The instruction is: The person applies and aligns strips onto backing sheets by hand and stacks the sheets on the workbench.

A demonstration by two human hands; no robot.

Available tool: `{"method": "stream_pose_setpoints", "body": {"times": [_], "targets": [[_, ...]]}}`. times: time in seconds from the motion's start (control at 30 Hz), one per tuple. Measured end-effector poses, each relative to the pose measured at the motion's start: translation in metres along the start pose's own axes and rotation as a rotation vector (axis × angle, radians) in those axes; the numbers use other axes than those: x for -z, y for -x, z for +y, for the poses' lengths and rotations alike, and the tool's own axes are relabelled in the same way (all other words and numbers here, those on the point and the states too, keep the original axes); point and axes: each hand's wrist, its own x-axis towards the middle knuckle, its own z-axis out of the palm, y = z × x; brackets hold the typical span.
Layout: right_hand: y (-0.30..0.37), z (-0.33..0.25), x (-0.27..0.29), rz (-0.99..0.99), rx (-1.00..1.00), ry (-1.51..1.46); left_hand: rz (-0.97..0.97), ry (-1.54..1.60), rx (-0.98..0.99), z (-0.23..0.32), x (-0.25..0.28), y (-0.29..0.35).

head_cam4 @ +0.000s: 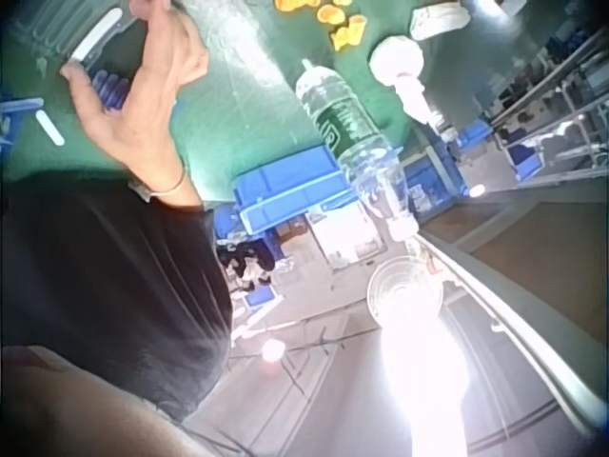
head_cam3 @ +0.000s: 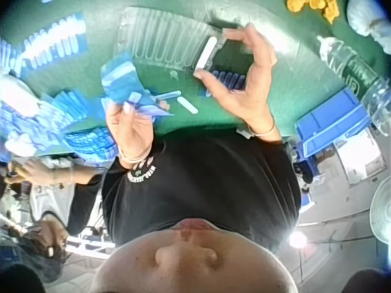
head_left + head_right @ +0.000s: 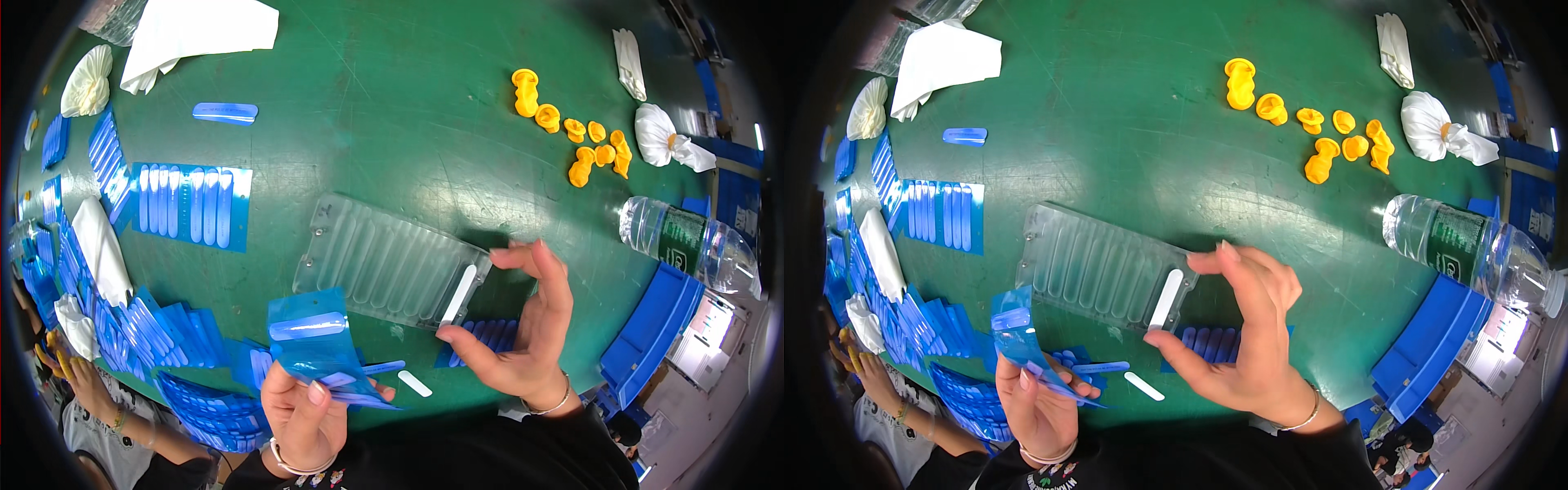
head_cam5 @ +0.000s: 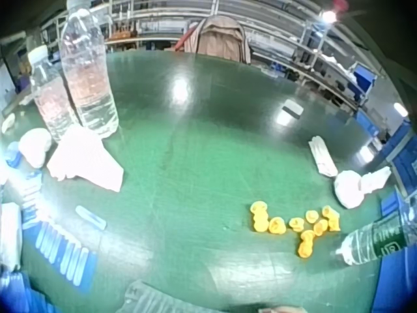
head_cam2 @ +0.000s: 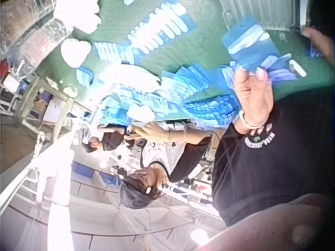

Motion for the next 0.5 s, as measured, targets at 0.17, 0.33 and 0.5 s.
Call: {"method": "stream_pose_setpoints", "body": {"times": [0.17, 0.33, 0.5], "targets": [[-0.002, -0.004, 0.003, -0.002, -0.001, 0.065, 0.005, 0.023, 0.02, 0.0, -0.001, 0.0], [0.005, 0.001, -0.005, 0.026, 0.03, 0.066, 0.005, 0.029, 0.011, -0.001, -0.001, 0.0], [0.001, 0.002, -0.011, 0.152, 0.07, -0.044, 0.015, 0.014, 0.016, 0.0, -0.001, -0.001]]}}
